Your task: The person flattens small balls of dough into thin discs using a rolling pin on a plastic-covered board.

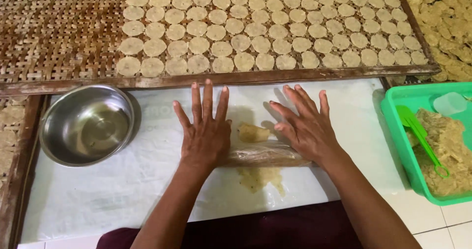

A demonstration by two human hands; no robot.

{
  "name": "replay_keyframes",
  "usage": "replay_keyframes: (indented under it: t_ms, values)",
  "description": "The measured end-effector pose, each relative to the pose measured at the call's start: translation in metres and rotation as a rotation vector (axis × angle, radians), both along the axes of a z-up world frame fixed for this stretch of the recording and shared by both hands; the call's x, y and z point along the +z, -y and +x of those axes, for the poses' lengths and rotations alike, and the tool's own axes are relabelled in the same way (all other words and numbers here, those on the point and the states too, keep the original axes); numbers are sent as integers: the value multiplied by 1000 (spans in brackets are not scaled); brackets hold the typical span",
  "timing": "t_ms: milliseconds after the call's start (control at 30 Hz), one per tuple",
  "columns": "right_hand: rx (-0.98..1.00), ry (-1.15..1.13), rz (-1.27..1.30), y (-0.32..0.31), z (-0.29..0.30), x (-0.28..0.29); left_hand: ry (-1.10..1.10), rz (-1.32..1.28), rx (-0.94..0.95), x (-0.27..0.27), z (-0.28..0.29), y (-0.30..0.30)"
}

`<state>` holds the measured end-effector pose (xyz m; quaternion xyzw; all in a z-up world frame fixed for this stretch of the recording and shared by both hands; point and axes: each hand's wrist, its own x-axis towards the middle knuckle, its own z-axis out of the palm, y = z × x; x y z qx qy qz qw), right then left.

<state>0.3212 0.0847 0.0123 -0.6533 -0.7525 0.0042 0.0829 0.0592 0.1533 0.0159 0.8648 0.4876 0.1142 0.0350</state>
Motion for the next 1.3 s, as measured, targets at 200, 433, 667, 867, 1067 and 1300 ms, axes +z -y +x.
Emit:
replay_keyframes:
  t_ms: [200,433,667,867,1067,1300]
  values:
    - [-1,-2,6,15,-13,8,-12,-58,-20,-1,-7,18]
    - [-35,27,-31,42,-21,4,-19,-16,-21,-13,-16,48]
    - [-77,87,-18,71,-32,-5,24,50,-12,-5,-26,82]
    - [-128,-16,102,103,-46,-8,131,38,-27,-5,-34,113]
    - [-119,-65,236,122,-53,-13,227,152,-28,-4,-39,140]
    - [-147,-16,115,56,-33,-10,160,26,24,-16,-20,73]
